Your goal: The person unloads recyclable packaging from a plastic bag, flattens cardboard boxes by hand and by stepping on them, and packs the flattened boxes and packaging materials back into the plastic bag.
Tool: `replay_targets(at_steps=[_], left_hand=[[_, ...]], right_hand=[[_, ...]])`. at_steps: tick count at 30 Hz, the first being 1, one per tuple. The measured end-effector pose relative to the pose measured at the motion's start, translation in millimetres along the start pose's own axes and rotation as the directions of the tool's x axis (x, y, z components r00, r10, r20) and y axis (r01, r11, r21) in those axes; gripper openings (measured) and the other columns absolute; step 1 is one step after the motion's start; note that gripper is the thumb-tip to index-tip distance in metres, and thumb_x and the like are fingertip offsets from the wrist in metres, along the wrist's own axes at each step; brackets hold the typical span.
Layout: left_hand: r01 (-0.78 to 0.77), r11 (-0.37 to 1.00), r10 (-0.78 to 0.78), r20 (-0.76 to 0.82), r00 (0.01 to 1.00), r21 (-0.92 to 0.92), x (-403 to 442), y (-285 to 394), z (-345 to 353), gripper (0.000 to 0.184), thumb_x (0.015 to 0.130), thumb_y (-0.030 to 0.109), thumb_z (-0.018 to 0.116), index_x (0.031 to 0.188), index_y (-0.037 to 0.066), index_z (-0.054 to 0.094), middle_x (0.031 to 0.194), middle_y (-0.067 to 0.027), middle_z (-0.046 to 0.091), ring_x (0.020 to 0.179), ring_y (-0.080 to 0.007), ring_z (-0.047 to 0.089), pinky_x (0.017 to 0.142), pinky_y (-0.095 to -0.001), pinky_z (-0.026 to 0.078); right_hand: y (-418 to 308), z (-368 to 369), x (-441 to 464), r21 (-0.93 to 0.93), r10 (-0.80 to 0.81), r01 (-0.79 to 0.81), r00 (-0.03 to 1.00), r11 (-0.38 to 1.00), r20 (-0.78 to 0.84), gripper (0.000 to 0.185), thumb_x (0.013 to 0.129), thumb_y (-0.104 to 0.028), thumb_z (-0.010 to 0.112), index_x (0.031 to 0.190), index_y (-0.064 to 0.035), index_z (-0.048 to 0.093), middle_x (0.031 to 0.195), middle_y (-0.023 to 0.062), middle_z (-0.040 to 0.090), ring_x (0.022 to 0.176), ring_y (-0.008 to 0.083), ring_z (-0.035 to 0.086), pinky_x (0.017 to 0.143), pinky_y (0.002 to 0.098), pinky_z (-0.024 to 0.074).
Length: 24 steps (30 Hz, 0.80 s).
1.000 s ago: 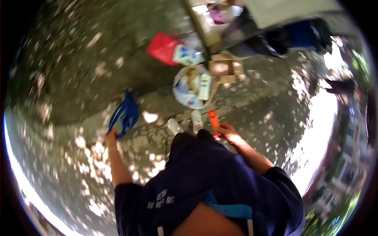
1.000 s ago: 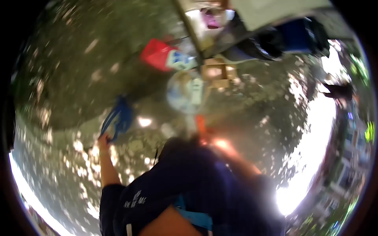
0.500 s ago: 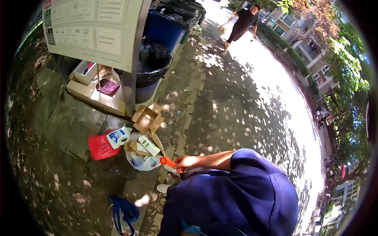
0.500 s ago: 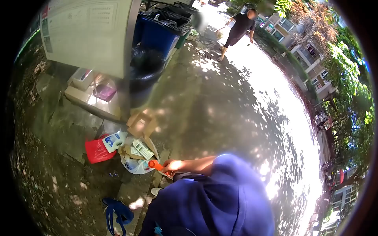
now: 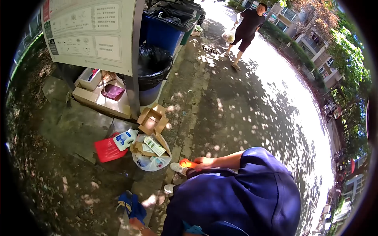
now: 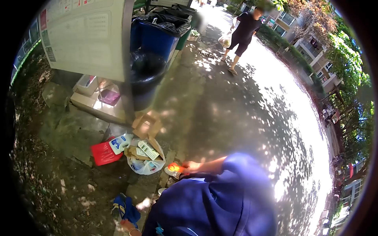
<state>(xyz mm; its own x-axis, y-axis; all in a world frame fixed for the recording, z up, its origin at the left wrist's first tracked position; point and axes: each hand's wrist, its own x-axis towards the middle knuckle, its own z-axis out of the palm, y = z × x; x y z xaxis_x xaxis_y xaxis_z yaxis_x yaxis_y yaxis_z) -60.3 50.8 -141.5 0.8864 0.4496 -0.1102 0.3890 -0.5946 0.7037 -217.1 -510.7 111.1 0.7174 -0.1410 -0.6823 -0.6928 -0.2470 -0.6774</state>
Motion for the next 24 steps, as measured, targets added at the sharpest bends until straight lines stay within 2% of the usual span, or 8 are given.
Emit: replay_targets(at_steps=[2,4,6,7,11,19,22,24], left_hand=[[-0.177,0.923,0.316,0.411,0.855,-0.342,-40.8,23.6,37.2,0.019,0.073,0.009,0.066,0.088,-0.002,0.062,0.087,-0.0095,0.064,0.078,-0.0234,0.058,0.075,-0.0349,0.048],[0.157,0.895,0.245,0.755,0.608,-0.417,-113.7,117.7,31.8,0.017,0.084,0.011,0.064,0.098,0.002,0.061,0.094,-0.0055,0.064,0.081,-0.0152,0.058,0.075,-0.0273,0.048],[0.313,0.867,0.352,0.921,0.169,-0.388,-137.8,79.5,96.1,0.026,0.087,0.015,0.062,0.11,0.002,0.061,0.1,-0.0066,0.065,0.087,-0.0169,0.061,0.077,-0.0296,0.049],[0.273,0.908,0.31,0.948,0.077,-0.319,-150.2,96.3,102.4,0.027,0.087,0.015,0.062,0.11,0.002,0.061,0.101,-0.0067,0.065,0.088,-0.017,0.061,0.078,-0.0297,0.049],[0.107,0.977,0.185,0.983,0.014,-0.186,-179.5,146.1,102.3,0.028,0.087,0.016,0.062,0.112,0.001,0.06,0.102,-0.0071,0.065,0.089,-0.0175,0.061,0.078,-0.0299,0.048],[0.005,0.989,0.145,0.986,0.085,-0.146,-194.5,193.0,99.6,0.032,0.087,0.016,0.061,0.115,0.001,0.059,0.104,-0.0079,0.065,0.092,-0.0185,0.061,0.08,-0.0302,0.048],[-0.011,0.989,0.146,0.981,0.126,-0.146,-200.6,203.1,102.4,0.033,0.087,0.017,0.061,0.116,0.001,0.058,0.104,-0.0082,0.065,0.093,-0.0188,0.061,0.081,-0.0304,0.048],[-0.022,0.989,0.15,0.977,0.154,-0.148,-208.9,209.4,104.5,0.034,0.087,0.017,0.061,0.117,0.001,0.058,0.105,-0.0084,0.065,0.093,-0.0191,0.062,0.081,-0.0304,0.048]], right_hand=[[36.7,3.5,5.4,0.033,0.013,-0.015,0.998,0.999,0.061,0.029,0.083,-0.024,0.063,0.099,-0.0017,0.056,0.078,0.004,0.062,0.076,0.0147,0.059,0.068,0.029,0.0458],[80.8,16.4,14.1,0.036,0.013,-0.015,0.998,0.999,0.063,0.03,0.083,-0.024,0.064,0.103,-0.0024,0.056,0.078,0.0046,0.062,0.074,0.0137,0.057,0.068,0.0303,0.0454],[96.1,22.6,7.4,-0.034,-0.232,0.232,0.973,0.972,0.01,0.03,0.086,-0.024,0.064,0.105,-0.0033,0.054,0.085,0.0061,0.06,0.083,0.0132,0.054,0.073,0.031,0.0443],[101.5,27.0,6.0,0.051,-0.239,0.238,0.971,0.97,0.015,0.03,0.087,-0.024,0.063,0.106,-0.0034,0.053,0.089,0.0062,0.06,0.088,0.0134,0.053,0.076,0.0311,0.0434],[101.9,27.3,-2.0,0.19,-0.277,0.268,0.961,0.945,0.023,0.03,0.088,-0.023,0.062,0.108,-0.0036,0.053,0.096,0.0052,0.058,0.095,0.0136,0.051,0.083,0.0317,0.0411],[119.9,21.7,5.8,0.718,0.004,-0.157,0.978,0.678,0.21,0.025,0.096,-0.032,0.05,0.103,-0.0078,0.054,0.091,0.0007,0.057,0.086,0.0108,0.051,0.073,0.026,0.0411],[97.3,4.8,-5.0,0.43,-0.007,-0.055,0.99,0.901,0.142,0.029,0.094,-0.034,0.052,0.103,-0.0071,0.054,0.091,0.0016,0.057,0.088,0.0108,0.052,0.073,0.0262,0.041],[80.1,-17.9,-15.1,-0.072,-0.127,0.131,0.991,0.989,0.048,0.03,0.092,-0.037,0.054,0.098,-0.0082,0.055,0.091,0.0016,0.056,0.086,0.0094,0.05,0.072,0.0261,0.0403]])
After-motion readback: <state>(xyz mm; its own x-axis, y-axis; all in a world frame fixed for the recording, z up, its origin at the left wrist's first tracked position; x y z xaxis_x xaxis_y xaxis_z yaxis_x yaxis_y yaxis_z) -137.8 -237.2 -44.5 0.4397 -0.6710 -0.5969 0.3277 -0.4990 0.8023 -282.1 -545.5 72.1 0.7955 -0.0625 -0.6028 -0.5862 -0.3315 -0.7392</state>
